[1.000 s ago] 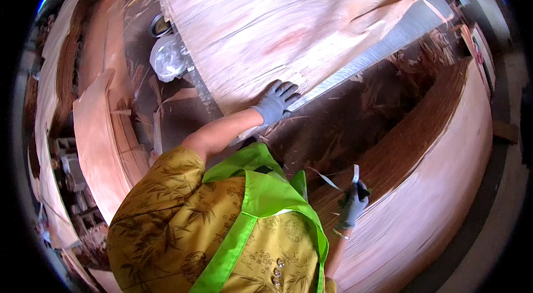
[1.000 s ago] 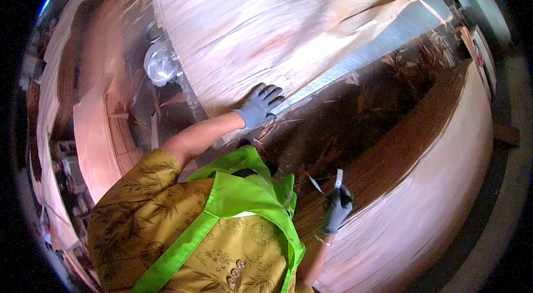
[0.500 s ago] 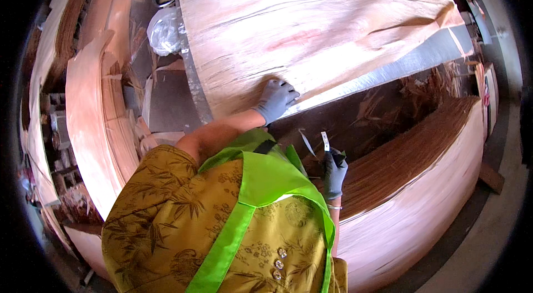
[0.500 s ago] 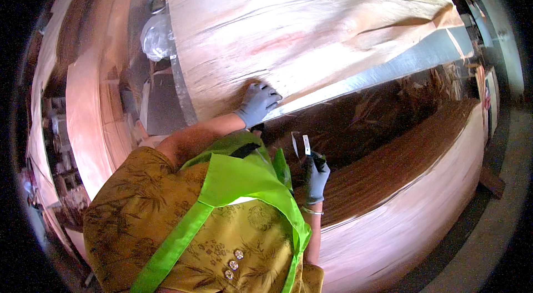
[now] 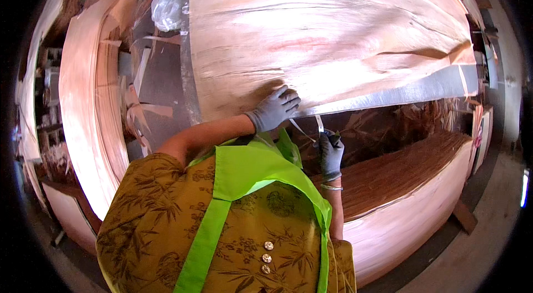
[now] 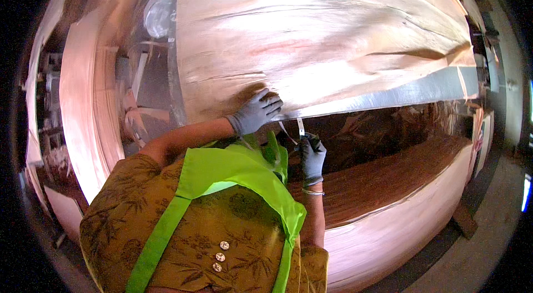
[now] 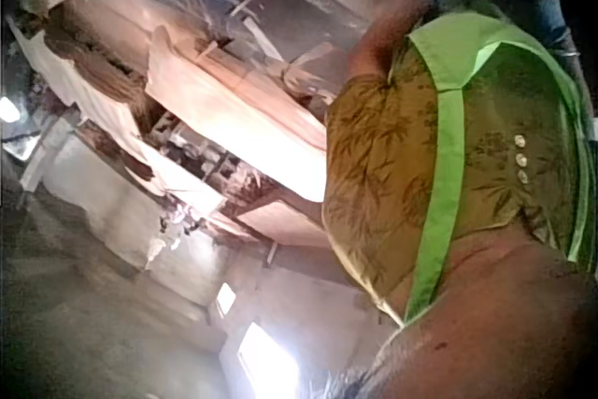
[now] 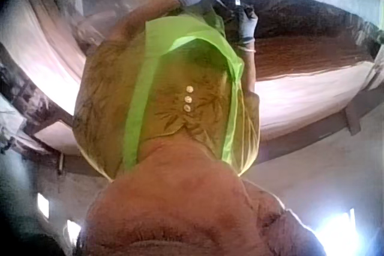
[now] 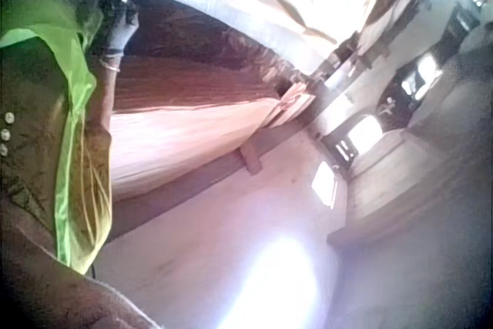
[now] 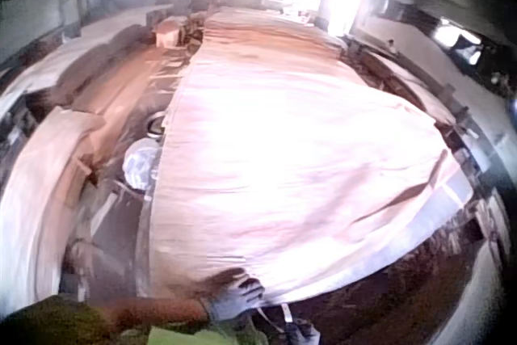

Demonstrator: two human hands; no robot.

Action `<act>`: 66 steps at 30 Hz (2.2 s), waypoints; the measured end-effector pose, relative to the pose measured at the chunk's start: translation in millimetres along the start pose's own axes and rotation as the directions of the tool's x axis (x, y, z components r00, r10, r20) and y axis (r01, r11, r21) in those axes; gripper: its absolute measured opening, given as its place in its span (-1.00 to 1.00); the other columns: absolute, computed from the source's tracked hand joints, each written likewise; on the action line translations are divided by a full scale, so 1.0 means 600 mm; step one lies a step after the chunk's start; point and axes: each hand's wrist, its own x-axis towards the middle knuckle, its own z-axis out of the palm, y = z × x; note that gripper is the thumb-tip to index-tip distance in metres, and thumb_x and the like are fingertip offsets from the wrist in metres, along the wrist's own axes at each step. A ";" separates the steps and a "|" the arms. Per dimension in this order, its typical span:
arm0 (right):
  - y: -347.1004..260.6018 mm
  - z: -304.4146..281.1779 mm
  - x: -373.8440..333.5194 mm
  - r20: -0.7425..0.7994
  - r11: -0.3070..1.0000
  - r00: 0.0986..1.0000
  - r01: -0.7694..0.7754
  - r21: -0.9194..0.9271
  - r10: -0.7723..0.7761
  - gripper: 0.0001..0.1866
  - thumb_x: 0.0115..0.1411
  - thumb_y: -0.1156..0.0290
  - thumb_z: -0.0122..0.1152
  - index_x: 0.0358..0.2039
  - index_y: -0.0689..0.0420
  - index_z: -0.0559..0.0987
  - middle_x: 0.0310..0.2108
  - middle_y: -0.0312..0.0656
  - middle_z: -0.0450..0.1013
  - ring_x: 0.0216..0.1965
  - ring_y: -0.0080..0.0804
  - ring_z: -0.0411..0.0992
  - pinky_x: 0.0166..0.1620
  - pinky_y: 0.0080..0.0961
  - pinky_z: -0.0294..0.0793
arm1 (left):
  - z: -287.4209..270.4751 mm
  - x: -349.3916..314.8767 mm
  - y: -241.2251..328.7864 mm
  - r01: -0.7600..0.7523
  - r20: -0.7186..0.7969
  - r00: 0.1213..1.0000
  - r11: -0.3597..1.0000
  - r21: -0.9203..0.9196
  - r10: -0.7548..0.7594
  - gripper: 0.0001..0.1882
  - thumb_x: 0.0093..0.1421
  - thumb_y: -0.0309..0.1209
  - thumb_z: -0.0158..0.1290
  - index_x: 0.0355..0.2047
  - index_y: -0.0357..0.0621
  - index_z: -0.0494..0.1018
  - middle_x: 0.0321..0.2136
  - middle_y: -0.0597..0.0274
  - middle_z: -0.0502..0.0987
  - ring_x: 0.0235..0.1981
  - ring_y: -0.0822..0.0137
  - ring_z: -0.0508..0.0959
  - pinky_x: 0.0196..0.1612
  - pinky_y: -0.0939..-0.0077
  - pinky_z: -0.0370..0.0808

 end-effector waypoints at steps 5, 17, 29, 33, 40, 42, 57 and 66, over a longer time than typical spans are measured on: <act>-0.011 -0.050 0.030 0.082 0.997 0.997 0.007 -0.071 -0.001 -0.88 0.17 0.52 0.11 -0.29 0.23 0.55 -0.55 -0.36 0.41 -0.58 -0.67 0.31 -0.49 -0.69 0.34 | 0.002 0.015 0.038 0.146 -0.027 0.989 0.986 -0.084 -0.148 -0.65 0.11 -0.30 -0.13 -0.10 -0.06 0.44 0.01 0.14 0.38 0.08 0.21 0.30 0.22 -0.03 0.03; -0.021 -0.228 0.092 0.248 0.989 0.966 0.099 -0.110 -0.069 -0.87 0.18 0.52 0.10 -0.27 0.25 0.54 -0.46 -0.37 0.44 -0.50 -0.67 0.34 -0.46 -0.66 0.40 | 0.060 0.275 0.084 0.261 -0.061 0.965 0.956 0.137 -0.255 -0.58 0.04 -0.39 -0.02 -0.04 -0.11 0.35 -0.16 0.15 0.40 -0.30 0.23 0.44 -0.28 0.34 0.35; 0.000 -0.362 0.041 0.000 0.995 0.997 0.078 -0.065 -0.078 -0.89 0.20 0.45 0.09 -0.43 0.19 0.51 -0.56 -0.48 0.33 -0.55 -0.74 0.20 -0.49 -0.69 0.19 | 0.071 0.324 0.134 0.246 -0.138 0.963 0.965 0.093 -0.232 -0.82 0.07 -0.39 -0.06 -0.31 -0.01 0.48 -0.40 0.29 0.44 -0.41 0.29 0.46 -0.40 0.30 0.33; -0.011 -0.341 0.065 0.099 0.999 0.994 0.038 0.003 -0.038 -0.88 0.19 0.44 0.10 -0.35 0.21 0.53 -0.55 -0.44 0.36 -0.57 -0.71 0.25 -0.52 -0.69 0.21 | 0.091 0.305 0.140 0.307 -0.049 0.951 0.949 0.073 -0.304 -0.78 0.07 -0.38 -0.07 -0.28 -0.06 0.48 -0.35 0.24 0.45 -0.37 0.26 0.46 -0.37 0.28 0.35; -0.043 -0.266 0.131 0.365 0.947 0.924 0.213 -0.239 -0.116 -0.87 0.16 0.55 0.09 -0.27 0.24 0.54 -0.49 -0.41 0.43 -0.49 -0.68 0.30 -0.40 -0.70 0.33 | 0.051 0.177 0.191 0.260 -0.242 0.931 0.962 -0.084 -0.273 -0.71 0.06 -0.29 -0.05 -0.21 -0.06 0.45 -0.15 0.16 0.44 -0.13 0.13 0.43 -0.18 0.23 0.40; -0.044 -0.238 0.149 0.451 0.941 0.887 0.232 -0.245 -0.101 -0.84 0.15 0.60 0.08 -0.24 0.27 0.53 -0.44 -0.40 0.44 -0.43 -0.68 0.31 -0.37 -0.69 0.35 | 0.018 0.119 0.180 0.402 -0.218 0.851 0.858 -0.319 -0.479 -0.71 0.05 -0.28 -0.03 -0.22 -0.05 0.46 -0.12 0.14 0.44 -0.10 0.06 0.41 -0.08 0.12 0.35; -0.111 -0.024 0.157 0.636 0.909 0.755 0.137 -0.395 0.162 -0.87 0.18 0.54 0.05 -0.28 0.27 0.52 -0.56 -0.37 0.38 -0.57 -0.65 0.28 -0.53 -0.68 0.26 | 0.045 -0.040 0.123 0.797 -0.364 0.554 0.604 -0.029 -0.749 -0.66 -0.06 -0.29 0.05 -0.22 -0.01 0.43 -0.05 0.23 0.37 0.04 0.19 0.32 0.11 0.15 0.22; -0.027 0.073 0.178 0.607 0.917 0.706 -0.162 -0.366 0.366 -0.89 0.19 0.41 0.10 -0.41 0.17 0.50 -0.60 -0.37 0.35 -0.60 -0.65 0.28 -0.57 -0.64 0.25 | 0.073 -0.036 0.134 0.771 -0.343 0.513 0.598 -0.218 -0.787 -0.52 -0.05 -0.28 0.01 -0.05 -0.04 0.36 0.05 0.13 0.32 0.03 0.09 0.35 0.10 0.18 0.27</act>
